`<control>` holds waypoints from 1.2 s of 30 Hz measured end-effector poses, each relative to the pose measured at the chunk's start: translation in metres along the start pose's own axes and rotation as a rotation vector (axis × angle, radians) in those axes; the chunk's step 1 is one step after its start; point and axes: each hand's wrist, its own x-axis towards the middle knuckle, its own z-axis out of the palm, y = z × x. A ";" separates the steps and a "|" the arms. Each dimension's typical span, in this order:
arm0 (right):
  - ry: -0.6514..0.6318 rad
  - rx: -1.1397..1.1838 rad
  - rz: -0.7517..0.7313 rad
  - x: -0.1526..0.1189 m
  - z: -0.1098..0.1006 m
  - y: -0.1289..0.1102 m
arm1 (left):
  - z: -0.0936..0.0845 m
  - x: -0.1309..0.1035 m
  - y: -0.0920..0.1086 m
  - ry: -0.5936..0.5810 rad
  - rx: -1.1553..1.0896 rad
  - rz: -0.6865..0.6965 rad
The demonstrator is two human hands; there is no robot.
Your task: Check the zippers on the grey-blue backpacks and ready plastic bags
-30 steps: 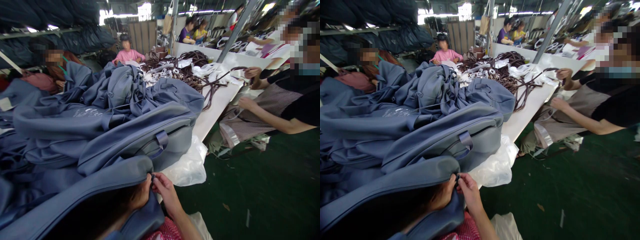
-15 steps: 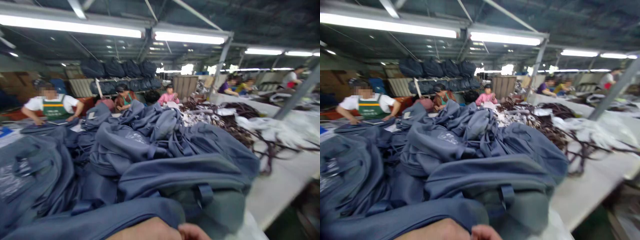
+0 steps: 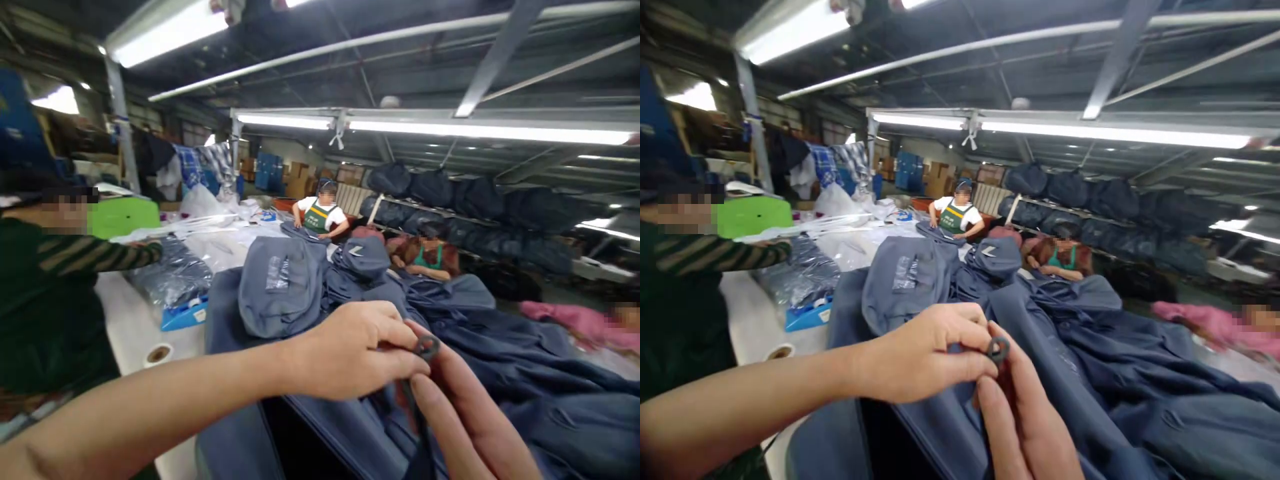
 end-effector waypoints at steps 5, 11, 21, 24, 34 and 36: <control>0.070 -0.487 -0.538 0.058 0.055 -0.013 | -0.040 -0.041 -0.044 0.205 -0.499 -0.339; -0.044 -0.639 -0.764 0.055 0.138 0.002 | -0.052 -0.105 -0.094 0.370 -0.600 -0.514; -0.450 -0.718 -0.831 0.056 0.185 0.035 | -0.050 -0.166 -0.184 0.349 -0.451 -0.532; -0.552 -0.615 -0.826 0.050 0.197 0.044 | -0.038 -0.182 -0.199 0.393 -0.558 -0.633; -0.693 -0.347 -0.639 0.056 0.200 0.035 | -0.031 -0.170 -0.182 0.378 -0.382 -0.755; -0.611 -0.394 -0.650 0.055 0.199 0.033 | -0.030 -0.166 -0.183 0.413 -0.509 -0.808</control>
